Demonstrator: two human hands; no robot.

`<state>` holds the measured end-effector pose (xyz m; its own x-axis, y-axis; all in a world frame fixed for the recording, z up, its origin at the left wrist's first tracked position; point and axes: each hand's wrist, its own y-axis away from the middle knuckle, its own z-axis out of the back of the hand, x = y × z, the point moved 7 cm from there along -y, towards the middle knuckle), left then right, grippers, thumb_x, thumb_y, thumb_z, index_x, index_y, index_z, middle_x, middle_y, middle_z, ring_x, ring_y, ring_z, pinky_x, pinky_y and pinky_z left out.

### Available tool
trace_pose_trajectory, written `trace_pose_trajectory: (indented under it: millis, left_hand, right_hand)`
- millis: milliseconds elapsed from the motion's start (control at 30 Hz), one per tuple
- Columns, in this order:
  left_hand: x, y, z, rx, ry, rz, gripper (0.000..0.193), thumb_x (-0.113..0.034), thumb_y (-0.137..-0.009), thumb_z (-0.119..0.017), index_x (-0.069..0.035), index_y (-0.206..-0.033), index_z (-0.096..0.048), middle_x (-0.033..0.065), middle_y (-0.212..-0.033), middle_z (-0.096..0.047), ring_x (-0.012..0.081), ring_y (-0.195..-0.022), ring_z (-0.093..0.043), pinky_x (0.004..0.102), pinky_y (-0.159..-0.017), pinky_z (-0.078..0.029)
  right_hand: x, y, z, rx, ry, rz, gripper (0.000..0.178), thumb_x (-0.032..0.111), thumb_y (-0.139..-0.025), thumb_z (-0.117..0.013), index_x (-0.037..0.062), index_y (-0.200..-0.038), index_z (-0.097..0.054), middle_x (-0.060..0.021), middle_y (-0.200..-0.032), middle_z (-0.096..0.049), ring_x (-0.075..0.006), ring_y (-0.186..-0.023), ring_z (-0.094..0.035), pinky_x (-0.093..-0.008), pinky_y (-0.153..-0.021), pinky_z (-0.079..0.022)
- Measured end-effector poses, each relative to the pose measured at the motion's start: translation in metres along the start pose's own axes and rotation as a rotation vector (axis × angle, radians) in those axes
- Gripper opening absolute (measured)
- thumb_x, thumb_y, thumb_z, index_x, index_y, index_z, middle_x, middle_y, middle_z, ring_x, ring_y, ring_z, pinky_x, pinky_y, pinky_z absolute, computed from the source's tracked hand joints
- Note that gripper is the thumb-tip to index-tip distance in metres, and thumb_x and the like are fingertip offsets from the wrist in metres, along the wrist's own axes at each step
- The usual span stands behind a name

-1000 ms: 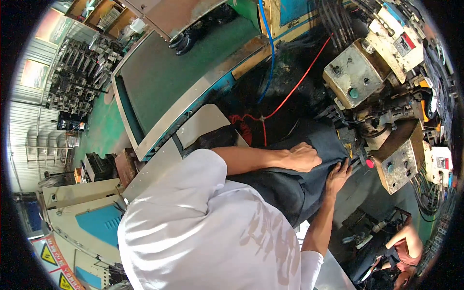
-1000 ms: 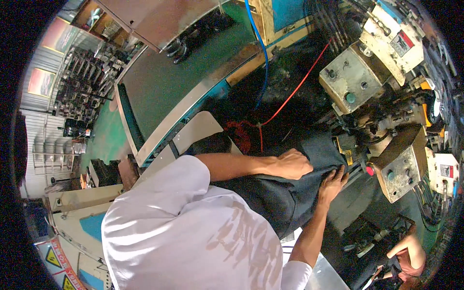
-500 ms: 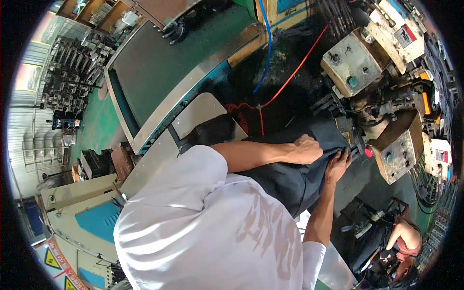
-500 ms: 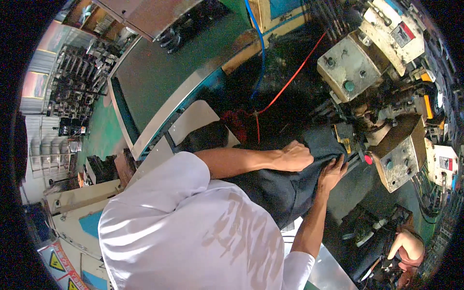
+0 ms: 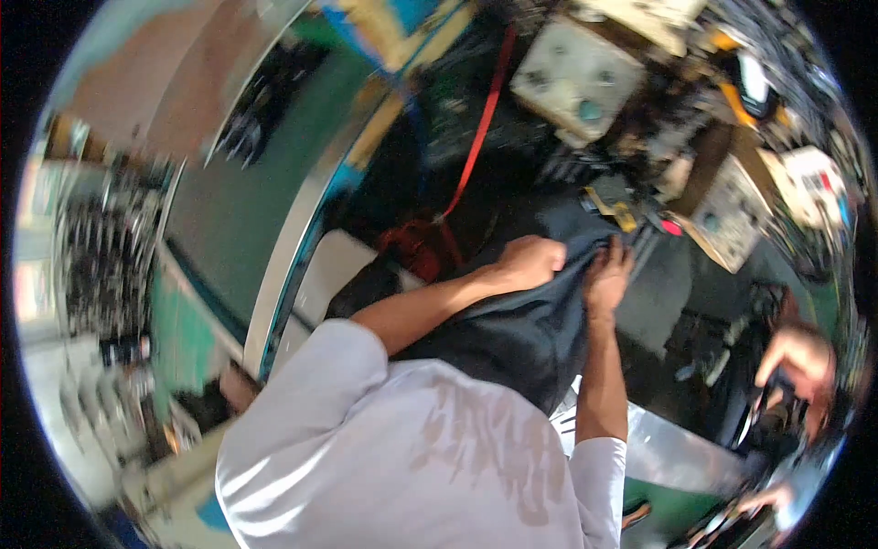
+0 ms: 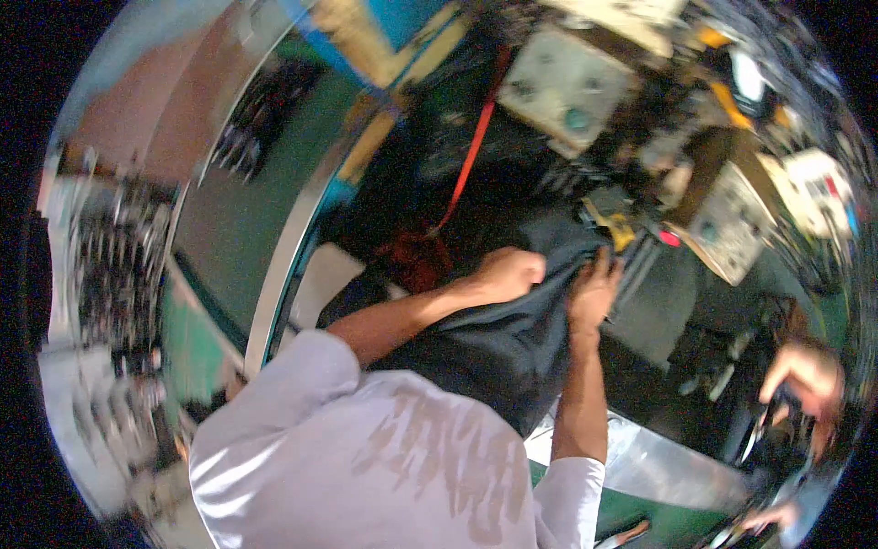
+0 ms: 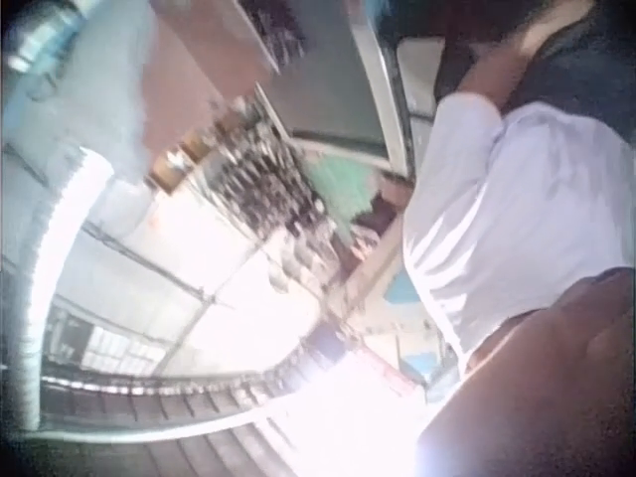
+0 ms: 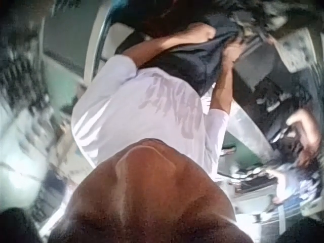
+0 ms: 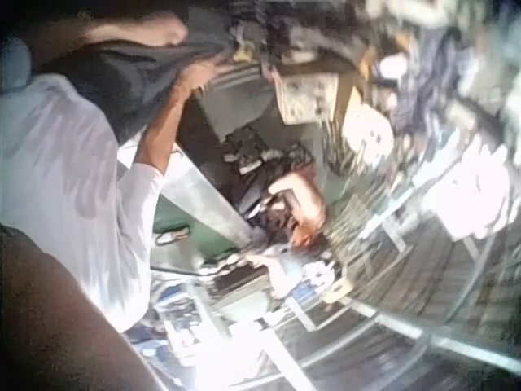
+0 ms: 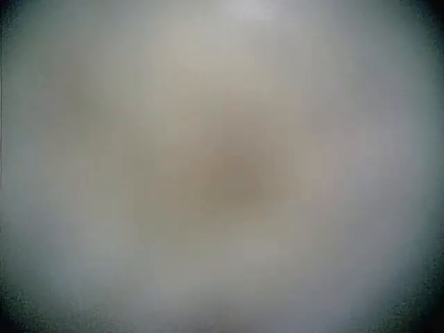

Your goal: Operate a shoe lasting machine to shape the upper of the shoe over the last.

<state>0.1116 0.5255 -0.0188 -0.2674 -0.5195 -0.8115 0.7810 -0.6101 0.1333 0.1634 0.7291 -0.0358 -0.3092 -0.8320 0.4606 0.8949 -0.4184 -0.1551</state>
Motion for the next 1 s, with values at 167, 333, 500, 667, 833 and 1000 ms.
trace_pose_trajectory:
  millis: [167, 333, 500, 667, 833, 1000]
  left_hand:
    - [-0.001, -0.049, 0.066, -0.107, 0.488, -0.030, 0.027, 0.007, -0.101, -0.056, -0.002, -0.122, -0.071, 0.0060, -0.097, -0.071, 0.0149, -0.085, -0.071, 0.0298, -0.079, -0.061]
    - [-0.086, -0.164, 0.162, -0.317, 0.132, -0.226, 0.033, -0.016, -0.115, -0.054, 0.003, -0.139, -0.068, 0.0118, -0.118, -0.080, 0.0188, -0.109, -0.074, 0.0342, -0.102, -0.056]
    - [-0.165, -0.283, 0.158, -0.116, 0.503, -0.173, 0.065, -0.048, -0.116, -0.053, 0.006, -0.151, -0.056, 0.0214, -0.134, -0.073, 0.0280, -0.127, -0.069, 0.0425, -0.115, -0.048]
    - [-0.232, -0.336, 0.099, 0.298, 1.227, 0.171, 0.053, -0.049, -0.108, -0.068, -0.008, -0.140, -0.064, 0.0112, -0.129, -0.074, 0.0240, -0.116, -0.070, 0.0442, -0.108, -0.054]
    - [-0.224, -0.358, 0.094, 0.332, 1.260, 0.064, 0.026, -0.033, -0.102, -0.080, -0.010, -0.113, -0.074, 0.0030, -0.102, -0.077, 0.0194, -0.092, -0.075, 0.0391, -0.087, -0.063]
    - [-0.230, -0.277, 0.126, 0.497, 1.135, -0.250, 0.039, -0.039, -0.099, -0.080, -0.008, -0.119, -0.067, 0.0058, -0.098, -0.075, 0.0193, -0.084, -0.074, 0.0395, -0.077, -0.063]
  right_hand:
    - [0.002, 0.008, -0.021, 0.071, 0.134, -0.140, 0.054, 0.033, -0.110, -0.057, 0.0186, -0.162, -0.051, -0.0250, -0.169, -0.042, -0.0510, -0.146, -0.048, -0.0574, -0.118, -0.047]
    - [0.013, 0.007, 0.003, 0.166, -0.021, -0.303, 0.055, 0.033, -0.111, -0.055, 0.0224, -0.164, -0.049, -0.0234, -0.174, -0.033, -0.0512, -0.147, -0.047, -0.0597, -0.120, -0.044]
    - [0.000, 0.003, 0.004, 0.157, 0.024, -0.338, 0.053, 0.035, -0.112, -0.053, 0.0235, -0.164, -0.049, -0.0221, -0.174, -0.033, -0.0499, -0.147, -0.046, -0.0598, -0.120, -0.043]
    - [-0.007, 0.003, 0.005, 0.153, -0.014, -0.393, 0.054, 0.035, -0.110, -0.055, 0.0233, -0.163, -0.050, -0.0213, -0.174, -0.034, -0.0486, -0.146, -0.047, -0.0598, -0.119, -0.044]
    - [-0.002, 0.001, -0.003, 0.203, -0.017, -0.398, 0.054, 0.035, -0.110, -0.055, 0.0235, -0.163, -0.051, -0.0213, -0.173, -0.036, -0.0473, -0.147, -0.047, -0.0596, -0.118, -0.045]
    - [-0.010, -0.001, 0.004, 0.007, -0.027, -0.198, 0.050, 0.018, -0.105, -0.059, 0.0148, -0.155, -0.057, -0.0342, -0.157, -0.051, -0.0549, -0.129, -0.063, -0.0565, -0.105, -0.057]
